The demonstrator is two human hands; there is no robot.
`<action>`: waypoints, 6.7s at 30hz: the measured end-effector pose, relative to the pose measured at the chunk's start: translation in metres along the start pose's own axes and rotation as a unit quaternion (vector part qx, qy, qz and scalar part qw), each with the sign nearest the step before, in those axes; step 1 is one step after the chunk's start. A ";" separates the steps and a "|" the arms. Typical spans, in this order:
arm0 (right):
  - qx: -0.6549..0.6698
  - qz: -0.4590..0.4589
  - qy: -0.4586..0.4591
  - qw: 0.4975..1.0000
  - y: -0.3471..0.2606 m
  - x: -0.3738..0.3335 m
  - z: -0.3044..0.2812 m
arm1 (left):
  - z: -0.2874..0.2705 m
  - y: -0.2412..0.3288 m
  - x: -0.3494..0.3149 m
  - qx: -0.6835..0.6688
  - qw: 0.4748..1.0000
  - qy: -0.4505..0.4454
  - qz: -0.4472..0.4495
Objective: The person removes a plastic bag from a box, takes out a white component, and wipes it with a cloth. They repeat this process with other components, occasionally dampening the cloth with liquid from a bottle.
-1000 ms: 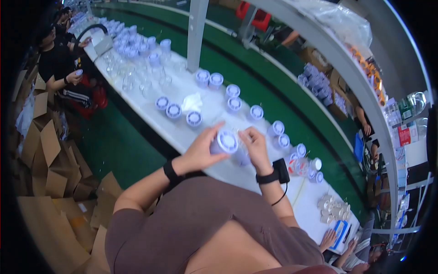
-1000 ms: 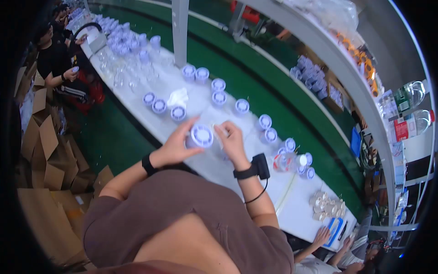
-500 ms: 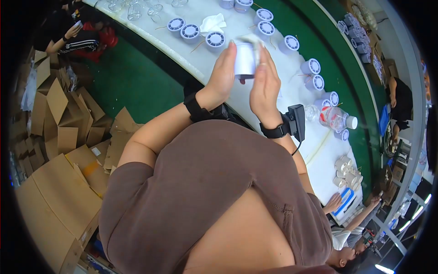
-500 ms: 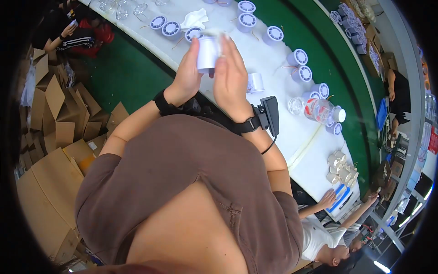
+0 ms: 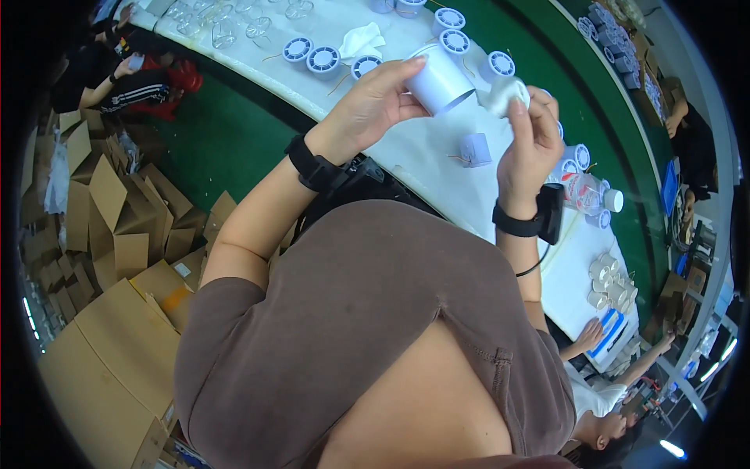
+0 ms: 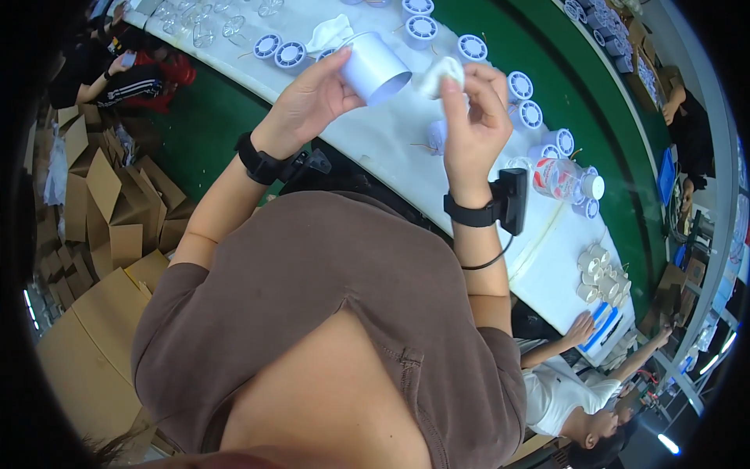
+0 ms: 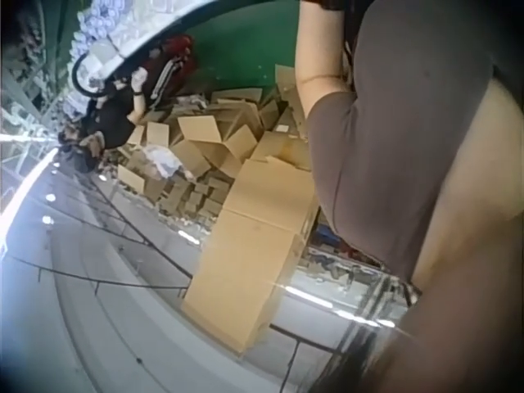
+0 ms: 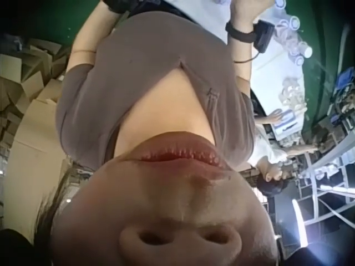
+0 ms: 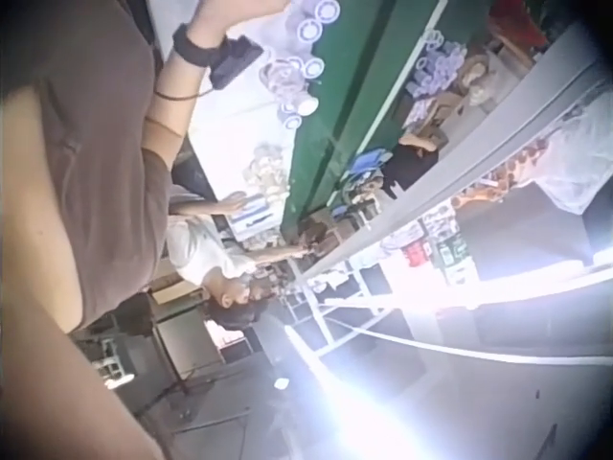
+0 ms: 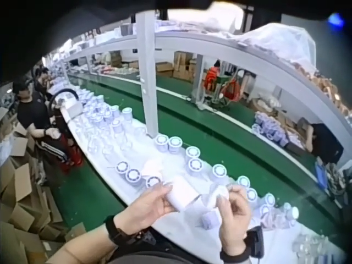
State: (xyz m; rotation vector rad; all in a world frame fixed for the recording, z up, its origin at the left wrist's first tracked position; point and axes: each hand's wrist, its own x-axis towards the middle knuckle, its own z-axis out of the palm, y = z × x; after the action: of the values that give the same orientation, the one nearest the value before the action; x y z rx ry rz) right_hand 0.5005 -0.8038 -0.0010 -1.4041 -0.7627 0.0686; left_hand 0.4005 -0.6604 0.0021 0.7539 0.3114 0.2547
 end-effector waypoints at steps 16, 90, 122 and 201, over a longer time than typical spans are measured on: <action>-0.397 -0.366 -0.162 0.826 -0.010 0.003 0.028 | -0.013 -0.017 0.003 0.521 0.844 0.038 0.120; 0.369 0.408 0.145 0.823 0.059 -0.026 -0.003 | -0.151 0.066 0.223 0.884 0.458 0.020 0.088; -0.212 -0.128 -0.176 0.953 0.039 0.008 -0.003 | -0.013 -0.043 0.034 0.693 0.638 -0.066 0.330; 0.216 0.349 -0.045 0.911 -0.044 -0.016 -0.075 | 0.063 -0.040 0.057 0.423 0.771 -0.273 0.390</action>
State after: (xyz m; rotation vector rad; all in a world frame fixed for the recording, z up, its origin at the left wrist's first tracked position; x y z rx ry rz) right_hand 0.5102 -0.8841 0.0333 -1.1834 -0.2558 0.8174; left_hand 0.4804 -0.7091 0.0071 1.8045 -0.5294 0.6819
